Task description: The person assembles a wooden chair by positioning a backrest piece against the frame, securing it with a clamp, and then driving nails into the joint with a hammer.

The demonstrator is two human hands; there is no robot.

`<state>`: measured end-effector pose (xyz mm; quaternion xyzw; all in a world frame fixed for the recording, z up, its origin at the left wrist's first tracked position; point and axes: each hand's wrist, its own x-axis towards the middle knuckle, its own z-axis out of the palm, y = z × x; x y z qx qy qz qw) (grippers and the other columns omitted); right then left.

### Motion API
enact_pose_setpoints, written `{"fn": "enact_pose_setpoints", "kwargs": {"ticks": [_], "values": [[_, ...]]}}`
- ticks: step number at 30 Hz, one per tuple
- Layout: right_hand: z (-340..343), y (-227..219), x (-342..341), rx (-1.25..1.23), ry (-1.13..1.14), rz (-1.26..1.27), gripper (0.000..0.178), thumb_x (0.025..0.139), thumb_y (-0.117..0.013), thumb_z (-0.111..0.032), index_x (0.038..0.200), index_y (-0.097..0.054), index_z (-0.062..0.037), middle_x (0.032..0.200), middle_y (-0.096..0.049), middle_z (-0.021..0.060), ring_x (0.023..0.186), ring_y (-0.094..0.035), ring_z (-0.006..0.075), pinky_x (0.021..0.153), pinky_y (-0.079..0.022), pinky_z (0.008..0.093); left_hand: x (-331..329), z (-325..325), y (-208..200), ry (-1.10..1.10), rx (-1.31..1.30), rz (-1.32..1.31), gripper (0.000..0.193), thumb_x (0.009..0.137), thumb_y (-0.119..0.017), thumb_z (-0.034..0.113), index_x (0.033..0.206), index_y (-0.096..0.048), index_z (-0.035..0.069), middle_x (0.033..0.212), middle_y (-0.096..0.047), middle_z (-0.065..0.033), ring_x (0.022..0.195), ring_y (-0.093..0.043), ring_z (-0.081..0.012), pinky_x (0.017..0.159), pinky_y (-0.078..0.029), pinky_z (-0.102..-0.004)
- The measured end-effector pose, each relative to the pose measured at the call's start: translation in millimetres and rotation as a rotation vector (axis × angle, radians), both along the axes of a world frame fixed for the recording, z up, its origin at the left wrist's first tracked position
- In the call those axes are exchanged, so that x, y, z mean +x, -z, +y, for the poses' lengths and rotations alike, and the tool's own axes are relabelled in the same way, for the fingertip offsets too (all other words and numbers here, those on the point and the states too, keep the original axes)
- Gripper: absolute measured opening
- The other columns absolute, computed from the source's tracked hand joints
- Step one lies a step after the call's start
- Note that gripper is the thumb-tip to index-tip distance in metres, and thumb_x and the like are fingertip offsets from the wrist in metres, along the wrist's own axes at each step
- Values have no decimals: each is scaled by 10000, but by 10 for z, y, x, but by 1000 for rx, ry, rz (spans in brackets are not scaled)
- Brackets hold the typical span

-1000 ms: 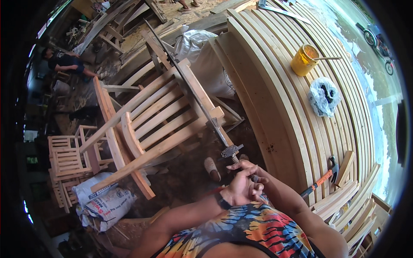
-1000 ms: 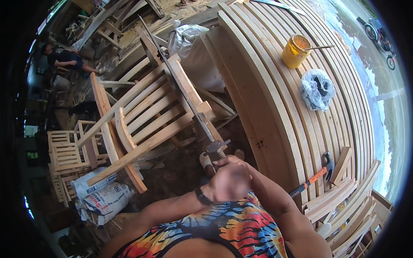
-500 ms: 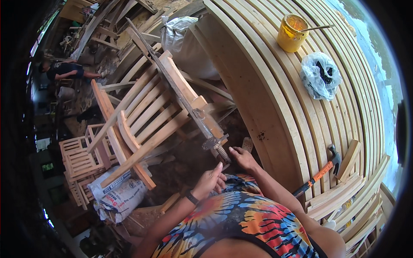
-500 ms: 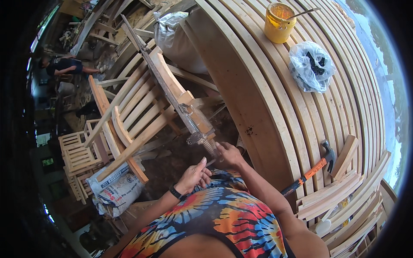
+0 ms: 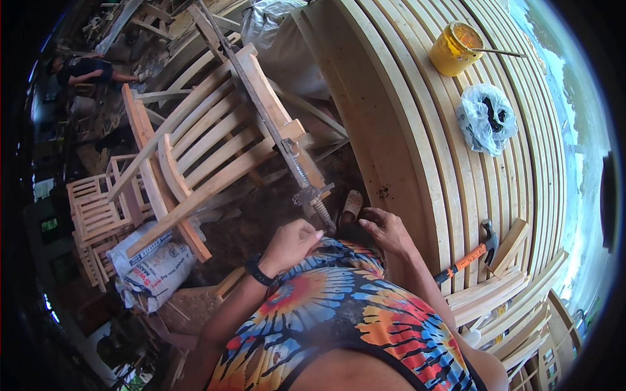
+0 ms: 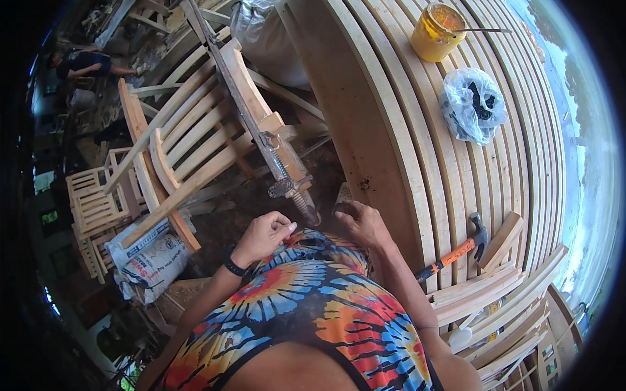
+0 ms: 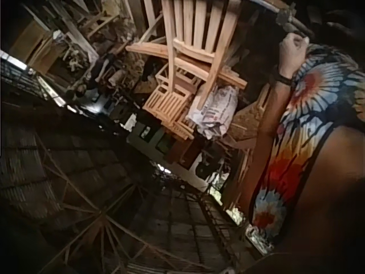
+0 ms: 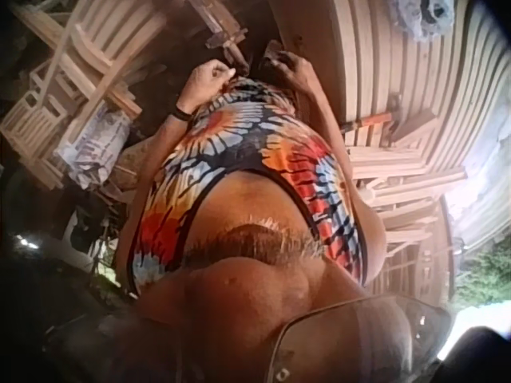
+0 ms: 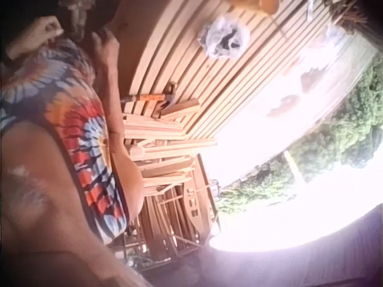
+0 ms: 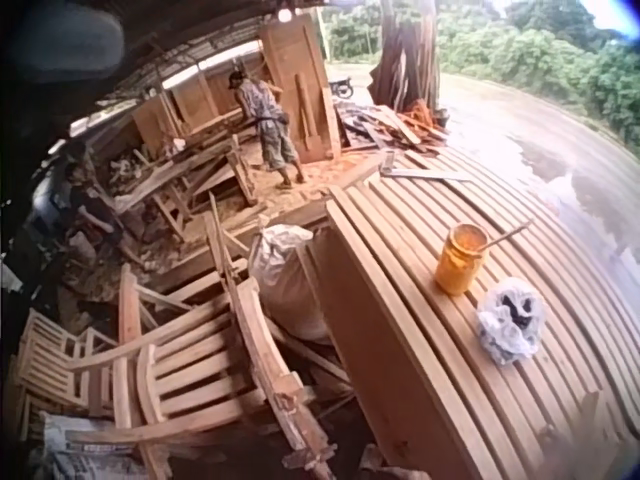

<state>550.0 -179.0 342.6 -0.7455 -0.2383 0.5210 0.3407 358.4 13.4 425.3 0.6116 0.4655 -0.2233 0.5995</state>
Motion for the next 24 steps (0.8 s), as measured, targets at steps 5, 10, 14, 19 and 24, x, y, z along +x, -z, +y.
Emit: {"fn": "enact_pose_setpoints", "kwargs": {"ticks": [5, 10, 14, 19, 24], "values": [[-123, -282, 259, -61, 66, -215, 519, 968, -700, -302, 1352, -602, 35, 1166, -733, 222, 1093, -726, 316, 940, -579, 385, 486, 208, -1441, 185, 116, -909, 311, 893, -771, 162, 1111, -672, -35, 902, -735, -135, 798, -717, -188, 717, -580, -306], [-143, -411, 448, -114, 98, -500, 511, 942, -684, -310, 1346, -622, -3, 1166, -730, 213, 1077, -715, 354, 940, -562, 417, 809, 402, -2445, 649, 429, -1467, 107, 936, -690, 165, 1002, -706, 83, 902, -743, -49, 754, -700, -176, 663, -598, -291], [-65, -790, 328, -182, 244, -551, 555, 905, -702, -345, 1347, -626, -18, 1164, -732, 207, 1090, -701, 371, 962, -544, 430, 808, 477, -2698, 835, 524, -1667, 196, 923, -698, 140, 1102, -647, 80, 978, -716, -76, 777, -676, -173, 694, -576, -295], [-29, -1022, -108, -244, 406, -626, 567, 895, -695, -353, 1347, -633, -16, 1130, -739, 218, 1105, -700, 367, 983, -539, 418, 549, 744, -2699, 784, 448, -1906, 350, 906, -708, 108, 1227, -572, 77, 1074, -684, -109, 806, -646, -170, 732, -548, -299], [-61, -1064, -150, -266, 548, -691, 517, 891, -717, -339, 1304, -666, -30, 1097, -756, 181, 1035, -725, 337, 929, -561, 407, 317, 1204, -2099, 339, 377, -1888, 512, 890, -718, 76, 1353, -498, 73, 1169, -651, -142, 834, -616, -167, 770, -520, -303]]}}
